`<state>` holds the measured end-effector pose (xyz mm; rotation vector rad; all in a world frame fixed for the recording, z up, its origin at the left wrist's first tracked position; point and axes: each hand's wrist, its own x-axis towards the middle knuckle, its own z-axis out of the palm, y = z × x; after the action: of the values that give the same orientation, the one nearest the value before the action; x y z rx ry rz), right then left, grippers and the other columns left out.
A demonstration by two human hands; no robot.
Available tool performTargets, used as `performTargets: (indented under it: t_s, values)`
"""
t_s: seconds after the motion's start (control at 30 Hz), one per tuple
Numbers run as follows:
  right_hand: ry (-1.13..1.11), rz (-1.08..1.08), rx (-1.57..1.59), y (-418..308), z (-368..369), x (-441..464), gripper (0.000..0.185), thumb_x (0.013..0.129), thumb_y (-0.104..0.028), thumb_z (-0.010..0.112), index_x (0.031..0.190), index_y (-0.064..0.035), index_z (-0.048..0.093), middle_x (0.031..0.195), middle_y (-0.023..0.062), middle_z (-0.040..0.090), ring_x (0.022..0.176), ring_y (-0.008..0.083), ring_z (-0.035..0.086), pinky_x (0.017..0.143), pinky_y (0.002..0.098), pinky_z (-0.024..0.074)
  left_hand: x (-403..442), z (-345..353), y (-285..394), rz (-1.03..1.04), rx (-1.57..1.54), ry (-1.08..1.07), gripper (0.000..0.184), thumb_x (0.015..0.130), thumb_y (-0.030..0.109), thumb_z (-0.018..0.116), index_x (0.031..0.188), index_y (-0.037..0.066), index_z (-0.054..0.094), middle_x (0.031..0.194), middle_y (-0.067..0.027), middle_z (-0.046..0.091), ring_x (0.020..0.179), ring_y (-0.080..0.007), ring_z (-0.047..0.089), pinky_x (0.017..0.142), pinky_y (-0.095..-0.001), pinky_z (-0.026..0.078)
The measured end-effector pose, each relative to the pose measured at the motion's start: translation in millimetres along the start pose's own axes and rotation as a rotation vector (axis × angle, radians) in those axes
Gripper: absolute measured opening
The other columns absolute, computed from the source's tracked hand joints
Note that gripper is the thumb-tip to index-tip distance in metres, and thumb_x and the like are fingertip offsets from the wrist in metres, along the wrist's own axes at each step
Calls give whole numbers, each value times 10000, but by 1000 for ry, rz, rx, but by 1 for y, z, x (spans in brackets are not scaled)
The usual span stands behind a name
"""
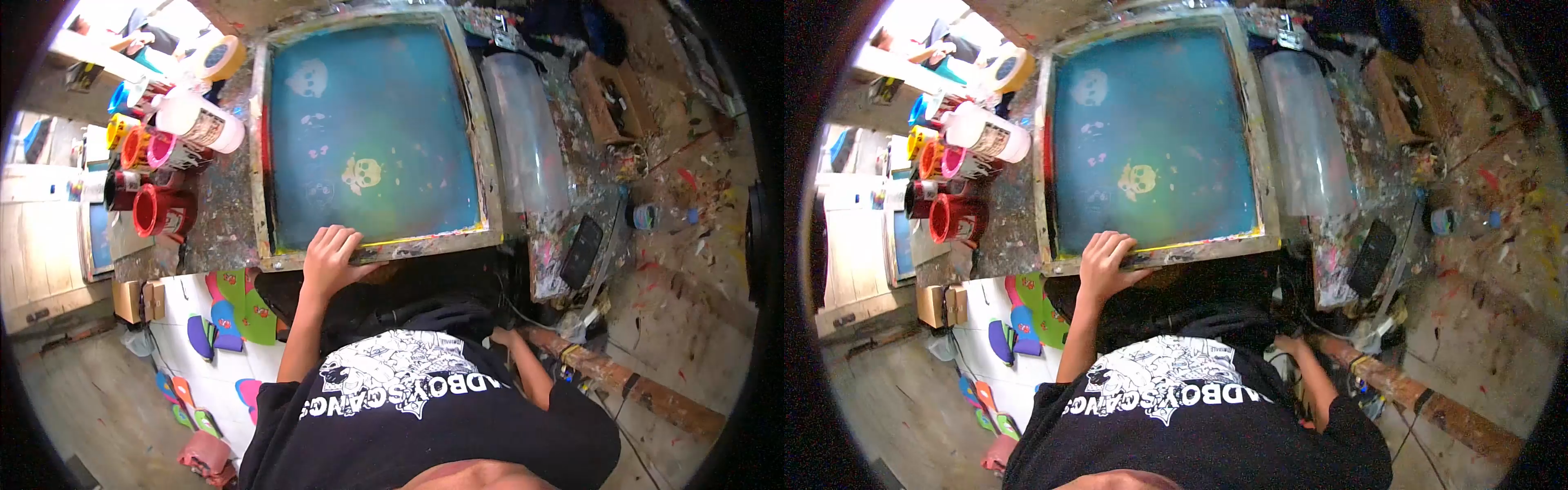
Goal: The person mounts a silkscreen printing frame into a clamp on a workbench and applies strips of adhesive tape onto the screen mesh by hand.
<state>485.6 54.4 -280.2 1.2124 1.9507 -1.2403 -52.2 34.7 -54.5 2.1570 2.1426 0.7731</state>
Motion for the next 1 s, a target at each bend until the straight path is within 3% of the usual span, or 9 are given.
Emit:
performTargets:
  t_s: [0.03,0.1,0.13,0.2,0.33,0.43,0.53,0.67,1.0]
  values:
    - [19,-52,-69,-3,-9,3,311,781,-57,666,1085,-1,693,1003,275,679,907,407,657,779,460,529,3,-3,3,27,31,69,468,645,416,889,859,86,636,863,-35,626,805,-235,614,735,-367,479]
    - [-48,-105,-290,-52,-63,-16,312,767,-49,629,1065,12,698,1017,308,666,921,457,646,800,489,520,-7,6,5,18,56,131,464,639,417,889,855,91,638,868,-35,625,807,-235,609,735,-368,476]
    - [346,-125,32,-40,-50,-18,279,795,-99,614,1030,18,707,1034,300,675,987,459,651,831,504,514,-12,10,6,8,64,151,461,634,418,890,851,97,641,872,-35,623,810,-235,603,734,-368,472]
    - [78,-13,-64,-59,-88,-27,286,859,-183,601,1036,8,720,1068,292,680,1038,436,657,881,508,518,-13,12,11,-14,87,223,460,622,417,891,850,101,646,874,-33,623,825,-234,602,749,-371,467]
    - [-111,12,-469,-201,-184,-106,405,952,-353,580,980,24,724,998,285,705,972,446,684,909,534,544,-18,13,15,-41,91,261,456,624,405,898,852,100,648,880,-28,627,838,-232,597,761,-375,457]
    - [409,-447,-155,-263,-210,-118,273,958,-251,592,1031,-4,680,959,238,703,899,429,680,798,493,549,-19,14,12,-15,87,251,456,631,406,900,852,97,649,881,-26,627,834,-232,593,759,-373,453]
    - [776,-690,-205,-301,-217,-96,296,920,-158,662,1175,-9,640,1162,186,645,1077,377,632,938,439,517,-20,16,10,7,60,231,450,640,409,898,848,96,651,877,-21,626,823,-229,591,749,-365,448]
    - [939,-532,-517,-309,-205,-50,541,950,-238,631,1425,-15,497,1501,270,412,1435,415,350,1181,503,321,-18,18,7,13,93,256,451,634,426,897,830,105,648,852,-14,617,816,-218,589,731,-356,445]
    - [866,-465,-507,-305,-190,-36,666,953,-294,627,1501,11,405,1568,305,317,1496,441,249,1236,532,218,-14,15,6,-12,72,238,453,622,443,895,795,112,640,831,-16,607,799,-224,589,719,-364,459]
